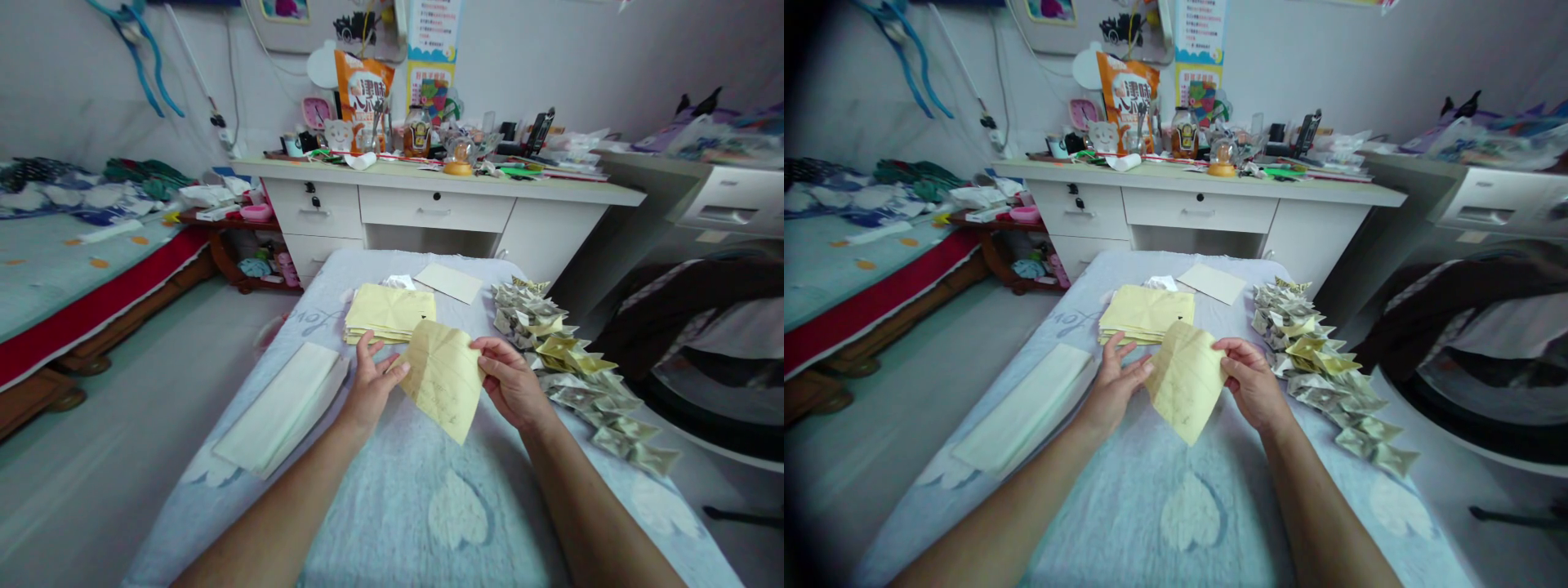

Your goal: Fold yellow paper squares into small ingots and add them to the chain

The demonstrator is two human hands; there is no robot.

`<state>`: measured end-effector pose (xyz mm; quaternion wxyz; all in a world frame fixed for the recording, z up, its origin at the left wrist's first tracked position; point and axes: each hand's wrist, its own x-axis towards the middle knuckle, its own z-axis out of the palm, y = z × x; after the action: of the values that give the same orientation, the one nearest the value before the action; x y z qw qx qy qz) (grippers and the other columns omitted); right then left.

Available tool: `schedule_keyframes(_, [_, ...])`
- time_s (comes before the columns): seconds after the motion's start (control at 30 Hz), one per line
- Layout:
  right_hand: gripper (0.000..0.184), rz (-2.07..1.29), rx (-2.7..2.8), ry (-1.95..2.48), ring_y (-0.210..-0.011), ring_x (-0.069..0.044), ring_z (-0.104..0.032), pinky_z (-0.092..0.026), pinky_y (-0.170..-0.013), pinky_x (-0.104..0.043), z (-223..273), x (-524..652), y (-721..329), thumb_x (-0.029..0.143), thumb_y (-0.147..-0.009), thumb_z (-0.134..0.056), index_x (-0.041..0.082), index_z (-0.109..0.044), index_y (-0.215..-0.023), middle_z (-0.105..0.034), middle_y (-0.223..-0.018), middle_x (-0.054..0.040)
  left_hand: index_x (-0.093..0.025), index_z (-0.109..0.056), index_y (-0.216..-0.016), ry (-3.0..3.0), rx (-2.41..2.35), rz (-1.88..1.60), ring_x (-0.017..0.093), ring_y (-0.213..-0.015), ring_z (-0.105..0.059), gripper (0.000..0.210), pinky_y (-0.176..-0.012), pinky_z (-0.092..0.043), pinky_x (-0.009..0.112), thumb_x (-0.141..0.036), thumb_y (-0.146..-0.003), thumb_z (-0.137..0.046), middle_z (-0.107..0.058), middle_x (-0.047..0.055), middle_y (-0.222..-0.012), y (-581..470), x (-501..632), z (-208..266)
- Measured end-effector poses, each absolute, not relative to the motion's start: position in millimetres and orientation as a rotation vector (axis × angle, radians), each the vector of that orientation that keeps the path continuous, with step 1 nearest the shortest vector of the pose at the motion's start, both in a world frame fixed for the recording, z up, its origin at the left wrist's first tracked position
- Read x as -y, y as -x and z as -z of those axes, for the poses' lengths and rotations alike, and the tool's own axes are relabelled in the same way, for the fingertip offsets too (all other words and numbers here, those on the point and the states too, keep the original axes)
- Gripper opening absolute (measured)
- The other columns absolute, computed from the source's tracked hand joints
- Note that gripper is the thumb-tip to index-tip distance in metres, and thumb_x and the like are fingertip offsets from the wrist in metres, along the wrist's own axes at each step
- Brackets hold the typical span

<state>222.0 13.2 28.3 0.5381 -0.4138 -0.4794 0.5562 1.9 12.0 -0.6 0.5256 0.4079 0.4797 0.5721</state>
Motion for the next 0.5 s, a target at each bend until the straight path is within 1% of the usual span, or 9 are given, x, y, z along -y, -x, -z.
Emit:
schedule_keyframes(0.07, [0.018, -1.364, 1.147, 1.024, -0.063, -0.013, -0.056, -0.044, -0.055, -0.024, -26, -16, -229, 0.025, -0.071, -0.062, 0.025, -0.065, -0.089, -0.063, -0.077, -0.0003, -0.028, -0.035, -0.128, -0.991, -1.169, -1.334, 0.020, -0.107, -0.060, 0.068, -0.084, -0.052, 0.032, -0.026, -0.069, -0.068, -0.042, 0.011, -0.134, 0, -12, 0])
schedule_keyframes(0.1, [0.018, -1.398, 1.158, 1.042, -0.064, -0.014, -0.057, -0.044, -0.057, -0.025, -26, -16, -232, 0.025, -0.071, -0.061, 0.023, -0.066, -0.088, -0.064, -0.076, -0.0011, -0.025, -0.039, -0.125, -1.003, -1.168, -1.306, 0.019, -0.102, -0.062, 0.064, -0.082, -0.052, 0.031, -0.025, -0.068, -0.067, -0.051, 0.010, -0.126, 0, -12, 0])
schedule_keyframes(0.17, [0.019, -1.455, 1.187, 1.049, -0.066, -0.016, -0.059, -0.046, -0.060, -0.027, -25, -18, -240, 0.024, -0.068, -0.058, 0.020, -0.070, -0.082, -0.067, -0.075, -0.0035, -0.021, -0.045, -0.121, -1.035, -1.154, -1.235, 0.018, -0.089, -0.065, 0.055, -0.076, -0.053, 0.030, -0.023, -0.069, -0.064, -0.064, 0.006, -0.103, 1, -12, 0])
schedule_keyframes(0.23, [0.023, -1.513, 1.209, 1.053, -0.068, -0.018, -0.061, -0.047, -0.063, -0.029, -24, -18, -246, 0.022, -0.066, -0.056, 0.018, -0.071, -0.083, -0.069, -0.078, -0.0052, -0.019, -0.048, -0.118, -1.096, -1.173, -1.197, 0.018, -0.079, -0.066, 0.050, -0.071, -0.053, 0.030, -0.021, -0.070, -0.061, -0.067, 0.003, -0.086, 2, -14, 0])
schedule_keyframes(0.3, [0.023, -1.530, 1.239, 1.049, -0.065, -0.016, -0.060, -0.046, -0.061, -0.027, -23, -18, -250, 0.021, -0.068, -0.059, 0.020, -0.071, -0.087, -0.069, -0.076, -0.0037, -0.018, -0.052, -0.115, -1.198, -1.242, -1.222, 0.016, -0.077, -0.066, 0.045, -0.070, -0.053, 0.029, -0.018, -0.070, -0.059, -0.067, 0.002, -0.085, 4, -16, 1])
schedule_keyframes(0.37, [0.019, -1.528, 1.292, 1.020, -0.065, -0.014, -0.059, -0.045, -0.060, -0.025, -22, -18, -252, 0.024, -0.071, -0.063, 0.021, -0.070, -0.089, -0.068, -0.078, -0.0023, -0.019, -0.056, -0.110, -1.316, -1.317, -1.272, 0.015, -0.079, -0.065, 0.043, -0.072, -0.053, 0.028, -0.013, -0.068, -0.058, -0.066, 0.003, -0.091, 7, -19, 3])
schedule_keyframes(0.43, [0.018, -1.519, 1.382, 0.981, -0.071, -0.014, -0.059, -0.045, -0.065, -0.025, -22, -18, -252, 0.030, -0.075, -0.067, 0.021, -0.069, -0.090, -0.067, -0.083, -0.0025, -0.019, -0.059, -0.106, -1.398, -1.368, -1.309, 0.015, -0.082, -0.064, 0.042, -0.074, -0.052, 0.028, -0.009, -0.066, -0.056, -0.065, 0.004, -0.097, 9, -22, 5])
schedule_keyframes(0.5, [0.023, -1.505, 1.467, 0.959, -0.080, -0.016, -0.060, -0.046, -0.072, -0.027, -20, -19, -251, 0.035, -0.077, -0.068, 0.020, -0.068, -0.094, -0.066, -0.090, -0.0036, -0.018, -0.061, -0.102, -1.448, -1.401, -1.319, 0.015, -0.085, -0.063, 0.041, -0.076, -0.052, 0.029, -0.006, -0.064, -0.054, -0.065, 0.004, -0.100, 12, -24, 8])
